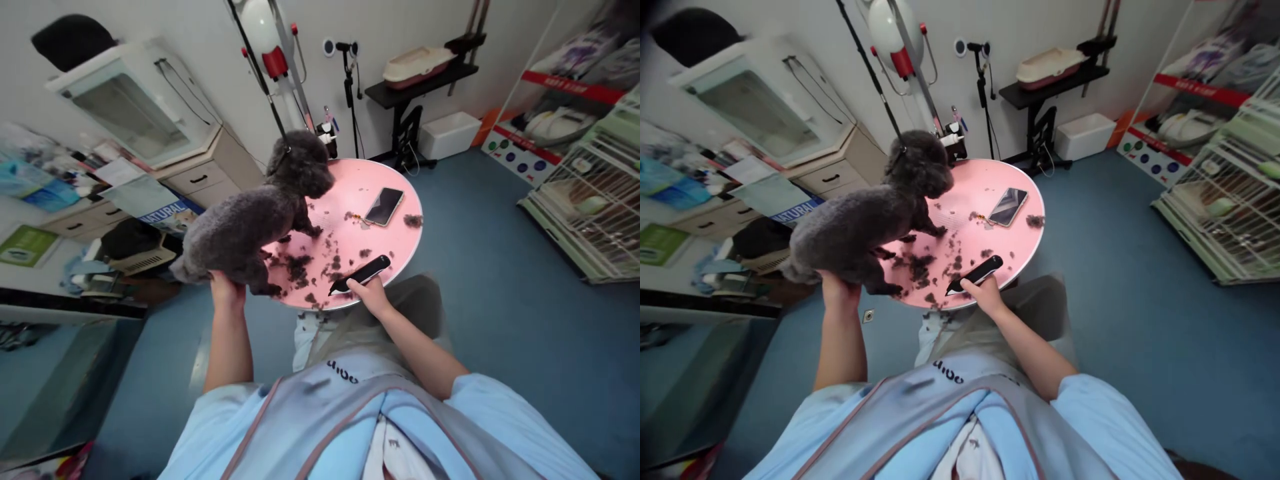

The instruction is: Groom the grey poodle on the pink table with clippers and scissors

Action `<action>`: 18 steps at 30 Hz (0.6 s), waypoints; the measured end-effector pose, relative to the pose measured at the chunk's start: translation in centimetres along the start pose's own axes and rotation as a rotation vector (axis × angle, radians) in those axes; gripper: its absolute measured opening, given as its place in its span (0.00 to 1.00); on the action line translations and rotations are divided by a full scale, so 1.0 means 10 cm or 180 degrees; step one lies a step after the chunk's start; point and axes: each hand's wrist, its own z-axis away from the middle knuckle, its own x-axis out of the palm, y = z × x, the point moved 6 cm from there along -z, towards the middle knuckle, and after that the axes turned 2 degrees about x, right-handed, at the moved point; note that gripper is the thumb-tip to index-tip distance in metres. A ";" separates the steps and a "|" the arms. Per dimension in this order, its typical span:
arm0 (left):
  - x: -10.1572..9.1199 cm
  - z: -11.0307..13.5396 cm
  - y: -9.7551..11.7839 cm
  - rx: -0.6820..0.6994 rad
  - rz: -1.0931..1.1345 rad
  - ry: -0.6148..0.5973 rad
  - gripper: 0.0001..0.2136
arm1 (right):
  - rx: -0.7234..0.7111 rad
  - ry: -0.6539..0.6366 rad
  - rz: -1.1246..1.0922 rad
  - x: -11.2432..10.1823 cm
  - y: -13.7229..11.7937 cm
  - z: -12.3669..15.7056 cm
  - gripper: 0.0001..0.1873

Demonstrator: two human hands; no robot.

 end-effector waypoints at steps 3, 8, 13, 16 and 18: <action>-0.19 -0.27 -0.20 -0.0158 0.0013 0.0581 0.47 | 0.0255 0.0039 -0.0145 0.06 0.10 -0.06 0.15; -0.22 -0.47 -0.36 0.0073 -0.0407 0.0652 0.32 | 0.0339 0.0277 -0.0447 0.06 0.16 -0.12 0.16; -0.19 -0.17 -0.26 0.0626 -0.1378 0.1184 0.20 | 0.0512 0.0420 -0.0689 0.02 0.26 -0.15 0.22; -0.02 0.31 -0.30 0.1114 -0.1084 0.1532 0.22 | 0.0627 0.0498 -0.0889 -0.02 0.32 -0.18 0.29; 0.34 0.43 -0.47 0.1027 -0.0929 0.0707 0.14 | 0.0641 0.0554 -0.0909 -0.04 0.33 -0.20 0.31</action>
